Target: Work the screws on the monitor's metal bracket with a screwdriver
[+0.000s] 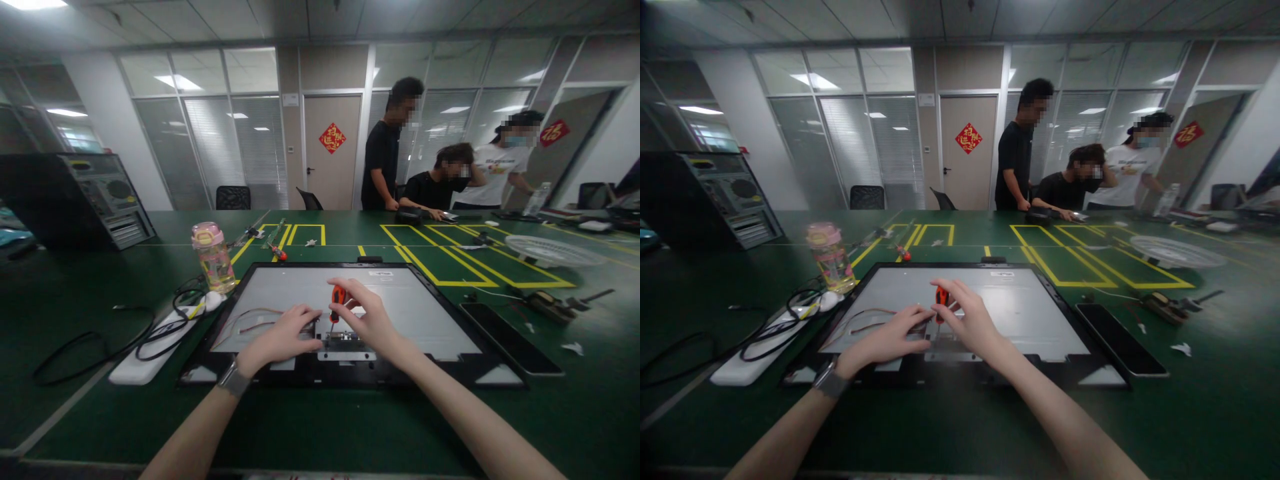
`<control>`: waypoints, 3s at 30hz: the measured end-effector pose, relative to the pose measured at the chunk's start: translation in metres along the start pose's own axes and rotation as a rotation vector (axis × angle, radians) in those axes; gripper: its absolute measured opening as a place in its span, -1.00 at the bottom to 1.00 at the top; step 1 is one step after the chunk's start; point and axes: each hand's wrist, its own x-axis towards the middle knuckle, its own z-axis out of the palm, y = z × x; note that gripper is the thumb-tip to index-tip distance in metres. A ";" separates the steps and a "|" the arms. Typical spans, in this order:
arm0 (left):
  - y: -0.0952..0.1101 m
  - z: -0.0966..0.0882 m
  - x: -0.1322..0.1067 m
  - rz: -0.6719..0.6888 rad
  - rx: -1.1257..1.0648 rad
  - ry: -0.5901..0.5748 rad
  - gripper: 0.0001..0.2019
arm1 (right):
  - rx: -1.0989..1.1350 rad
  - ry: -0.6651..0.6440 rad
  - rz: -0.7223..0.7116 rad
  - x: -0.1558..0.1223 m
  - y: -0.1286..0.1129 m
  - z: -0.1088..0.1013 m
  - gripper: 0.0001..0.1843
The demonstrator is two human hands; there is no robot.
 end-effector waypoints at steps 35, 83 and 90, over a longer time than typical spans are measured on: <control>-0.010 -0.001 0.008 0.001 -0.182 0.034 -0.53 | 0.247 -0.317 0.044 0.028 -0.009 -0.036 -0.71; -0.018 0.005 0.008 0.004 -0.211 0.044 -0.51 | 0.825 -0.036 0.308 -0.003 0.015 -0.008 -0.72; -0.019 0.007 0.009 0.003 -0.184 0.058 -0.50 | 0.705 0.066 0.269 -0.004 0.017 -0.007 -0.87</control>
